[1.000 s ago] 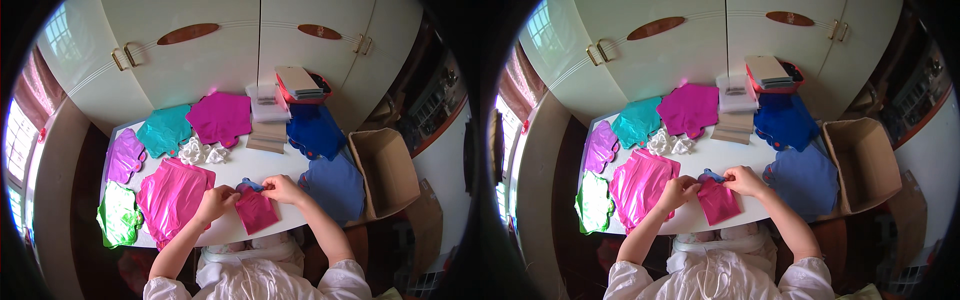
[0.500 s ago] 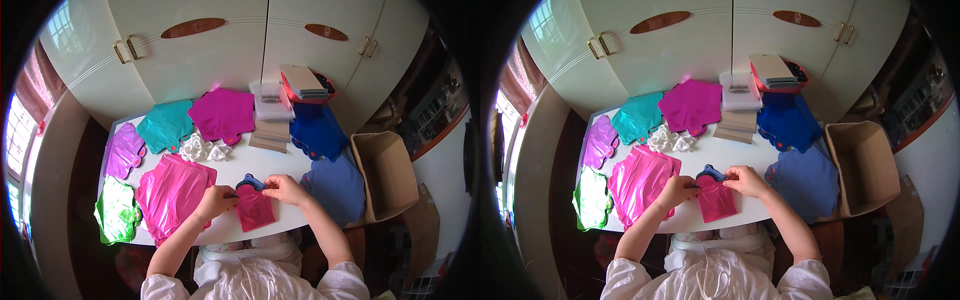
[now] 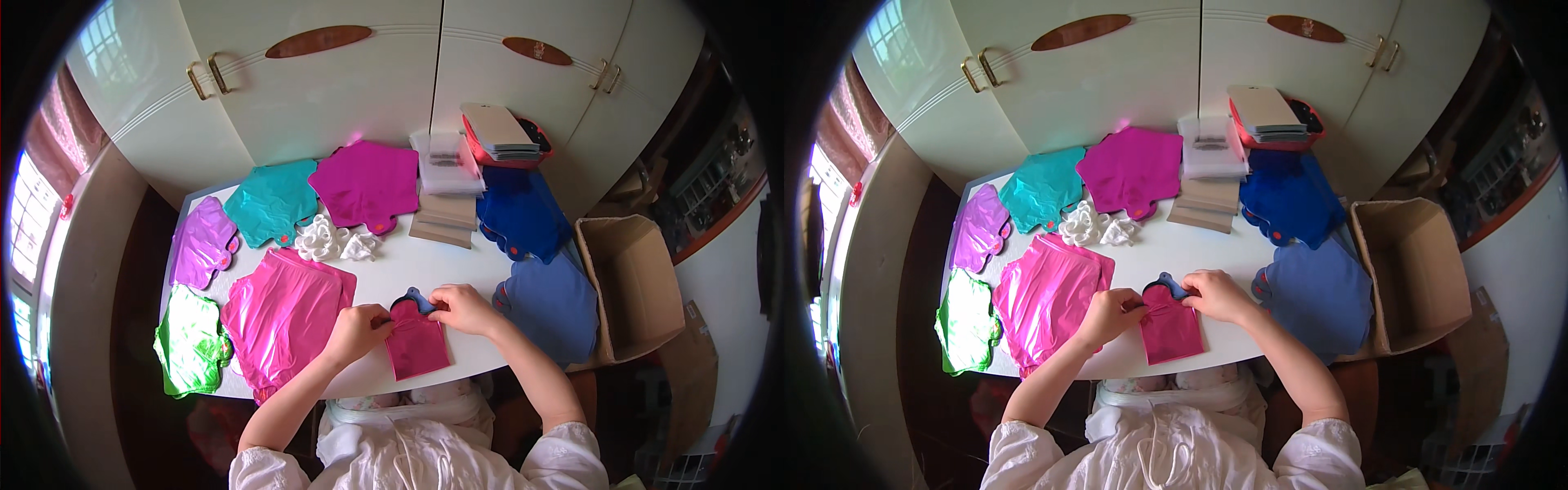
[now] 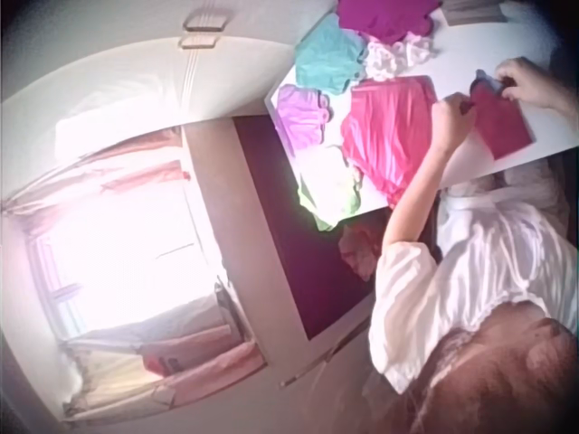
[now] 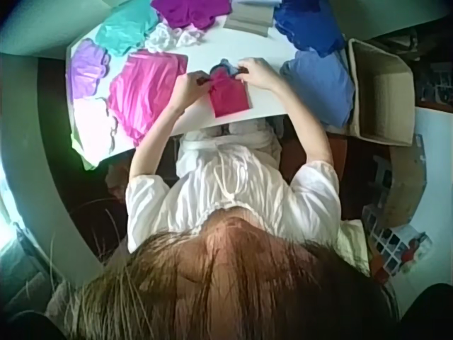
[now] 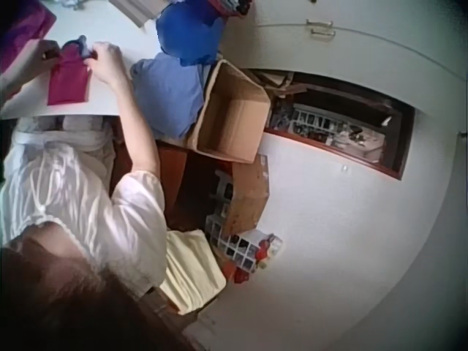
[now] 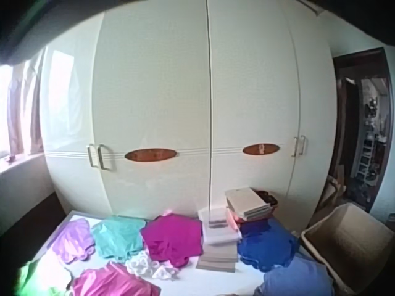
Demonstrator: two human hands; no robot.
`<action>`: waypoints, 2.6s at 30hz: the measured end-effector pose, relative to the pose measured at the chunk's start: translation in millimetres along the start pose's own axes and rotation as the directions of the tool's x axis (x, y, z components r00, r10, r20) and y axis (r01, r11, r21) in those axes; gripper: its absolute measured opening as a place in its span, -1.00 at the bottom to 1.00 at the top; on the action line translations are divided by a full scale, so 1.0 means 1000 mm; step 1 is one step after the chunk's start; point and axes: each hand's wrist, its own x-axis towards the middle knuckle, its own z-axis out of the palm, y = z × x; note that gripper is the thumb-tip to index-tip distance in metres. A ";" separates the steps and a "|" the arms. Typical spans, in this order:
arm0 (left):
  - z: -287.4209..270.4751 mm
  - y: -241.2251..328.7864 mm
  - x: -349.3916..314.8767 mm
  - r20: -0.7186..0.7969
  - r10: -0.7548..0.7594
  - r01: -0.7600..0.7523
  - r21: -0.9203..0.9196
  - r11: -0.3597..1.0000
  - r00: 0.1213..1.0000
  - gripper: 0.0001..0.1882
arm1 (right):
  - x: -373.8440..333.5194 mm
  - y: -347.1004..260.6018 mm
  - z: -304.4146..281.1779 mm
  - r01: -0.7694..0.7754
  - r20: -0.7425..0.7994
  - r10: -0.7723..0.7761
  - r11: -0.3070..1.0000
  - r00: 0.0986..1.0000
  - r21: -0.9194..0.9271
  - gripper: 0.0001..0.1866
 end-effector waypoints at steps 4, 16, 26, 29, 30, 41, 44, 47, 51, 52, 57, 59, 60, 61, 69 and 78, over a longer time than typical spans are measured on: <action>-0.001 0.003 -0.004 -0.017 0.177 -0.171 0.166 0.971 0.984 -0.88 | -0.007 0.005 0.009 0.164 -0.082 -0.171 0.982 0.982 -0.094 -0.85; 0.014 0.010 -0.033 0.308 0.507 -0.551 0.704 0.448 0.805 -0.89 | -0.028 -0.015 0.017 0.312 -0.129 -0.455 0.764 0.881 -0.565 -0.88; 0.011 0.008 -0.037 0.286 0.575 -0.568 0.718 0.401 0.767 -0.87 | -0.055 -0.032 0.060 0.140 -0.250 -0.473 0.646 0.845 -0.750 -0.75; 0.009 0.004 -0.040 0.285 0.618 -0.583 0.732 0.353 0.733 -0.80 | -0.055 -0.026 0.064 0.156 -0.250 -0.514 0.622 0.821 -0.768 -0.80; 0.009 0.003 -0.041 0.289 0.624 -0.586 0.735 0.340 0.726 -0.77 | -0.055 -0.023 0.066 0.155 -0.242 -0.521 0.606 0.819 -0.780 -0.80; 0.008 0.022 -0.048 0.250 0.512 -0.507 0.731 0.457 0.822 -0.45 | -0.054 -0.022 0.066 0.171 -0.201 -0.509 0.592 0.837 -0.787 -0.81; 0.021 0.028 -0.044 0.257 0.475 -0.516 0.641 0.568 0.842 -0.18 | -0.055 -0.026 0.062 0.165 -0.183 -0.461 0.617 0.868 -0.769 -0.79; 0.027 0.015 -0.050 0.327 0.423 -0.529 0.623 0.576 0.845 0.02 | -0.055 -0.026 0.060 0.178 -0.185 -0.454 0.645 0.871 -0.743 -0.75; 0.026 0.017 -0.050 0.343 0.412 -0.530 0.648 0.547 0.844 0.03 | -0.055 -0.024 0.061 0.148 -0.220 -0.414 0.692 0.883 -0.707 -0.72; 0.025 0.017 -0.051 0.344 0.414 -0.532 0.645 0.548 0.843 0.03 | -0.055 -0.023 0.061 0.136 -0.227 -0.405 0.694 0.886 -0.708 -0.72; 0.021 0.015 -0.055 0.348 0.413 -0.534 0.647 0.544 0.842 0.03 | -0.055 -0.027 0.058 0.068 -0.134 -0.317 0.552 0.939 -0.831 -0.68; 0.016 0.015 -0.059 0.356 0.394 -0.526 0.659 0.537 0.848 0.03 | -0.054 -0.031 0.056 0.066 -0.118 -0.294 0.549 0.948 -0.833 -0.66; 0.016 0.015 -0.060 0.357 0.390 -0.526 0.653 0.546 0.849 0.03 | -0.055 -0.031 0.055 0.061 -0.126 -0.281 0.574 0.951 -0.817 -0.65; 0.015 0.015 -0.061 0.357 0.386 -0.523 0.647 0.555 0.851 0.03 | -0.056 -0.032 0.053 0.059 -0.132 -0.270 0.597 0.954 -0.800 -0.64; 0.015 0.018 -0.065 0.344 0.343 -0.485 0.667 0.566 0.874 0.06 | -0.063 -0.051 0.052 0.205 -0.038 -0.259 0.838 0.965 -0.506 -0.31; 0.006 0.006 -0.079 0.140 0.261 -0.295 0.541 0.787 0.955 -0.01 | -0.066 -0.040 0.065 0.201 -0.058 -0.263 0.843 0.963 -0.499 -0.25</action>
